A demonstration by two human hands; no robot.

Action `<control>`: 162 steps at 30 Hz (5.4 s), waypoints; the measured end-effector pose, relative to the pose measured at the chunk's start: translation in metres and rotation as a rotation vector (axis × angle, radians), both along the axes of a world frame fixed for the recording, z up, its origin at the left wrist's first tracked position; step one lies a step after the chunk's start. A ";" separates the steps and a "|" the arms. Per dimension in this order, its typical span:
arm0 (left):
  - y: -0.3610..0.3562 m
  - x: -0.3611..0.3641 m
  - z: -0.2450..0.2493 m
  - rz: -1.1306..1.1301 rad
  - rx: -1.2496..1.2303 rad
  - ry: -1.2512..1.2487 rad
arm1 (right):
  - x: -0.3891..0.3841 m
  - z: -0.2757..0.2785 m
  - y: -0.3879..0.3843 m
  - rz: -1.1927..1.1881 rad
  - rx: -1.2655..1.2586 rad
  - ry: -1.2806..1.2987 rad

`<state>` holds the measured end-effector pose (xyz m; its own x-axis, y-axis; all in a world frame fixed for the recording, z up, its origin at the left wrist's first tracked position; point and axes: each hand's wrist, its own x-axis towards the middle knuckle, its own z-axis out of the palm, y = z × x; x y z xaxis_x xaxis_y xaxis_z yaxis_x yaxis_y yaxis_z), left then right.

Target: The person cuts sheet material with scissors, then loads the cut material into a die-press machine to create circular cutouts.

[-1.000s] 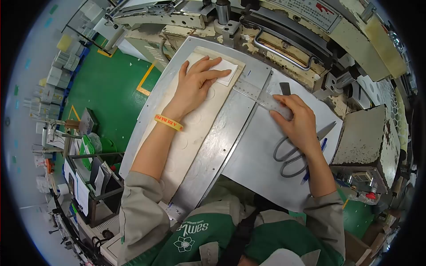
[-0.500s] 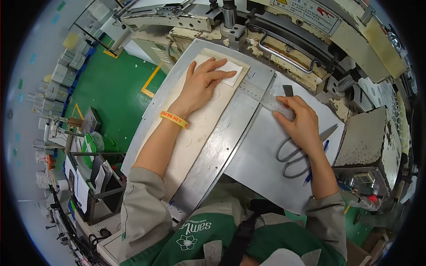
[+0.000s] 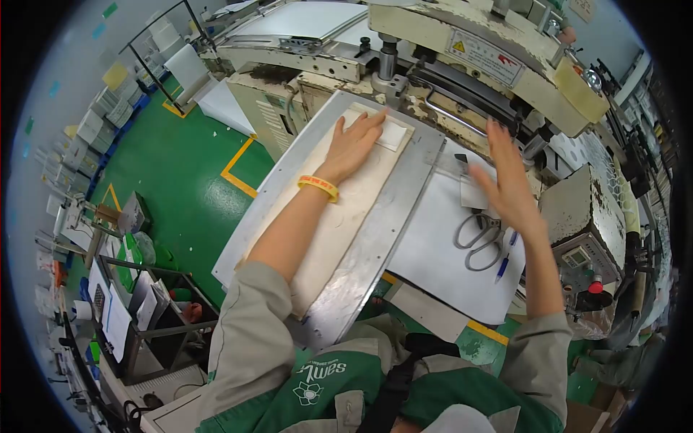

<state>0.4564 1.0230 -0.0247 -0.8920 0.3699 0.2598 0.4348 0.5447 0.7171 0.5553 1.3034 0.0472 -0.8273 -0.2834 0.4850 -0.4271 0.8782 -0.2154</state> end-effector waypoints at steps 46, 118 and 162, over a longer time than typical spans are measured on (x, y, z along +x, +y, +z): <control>-0.098 0.167 0.010 -0.246 -0.530 0.389 | -0.131 -0.061 -0.186 0.048 0.316 -0.296; -0.208 0.174 -0.120 -0.362 1.281 0.633 | 0.046 -0.053 -0.315 -0.142 0.310 -0.322; 0.077 0.246 -0.056 -1.037 2.277 -1.727 | 0.118 0.140 -0.173 -0.766 -0.819 -0.286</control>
<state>0.7020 1.1002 -0.0810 -0.5591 0.7388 0.3763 -0.7964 -0.3523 -0.4916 0.6729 1.1305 0.1875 -0.7554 0.6526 0.0593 0.3129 0.4387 -0.8424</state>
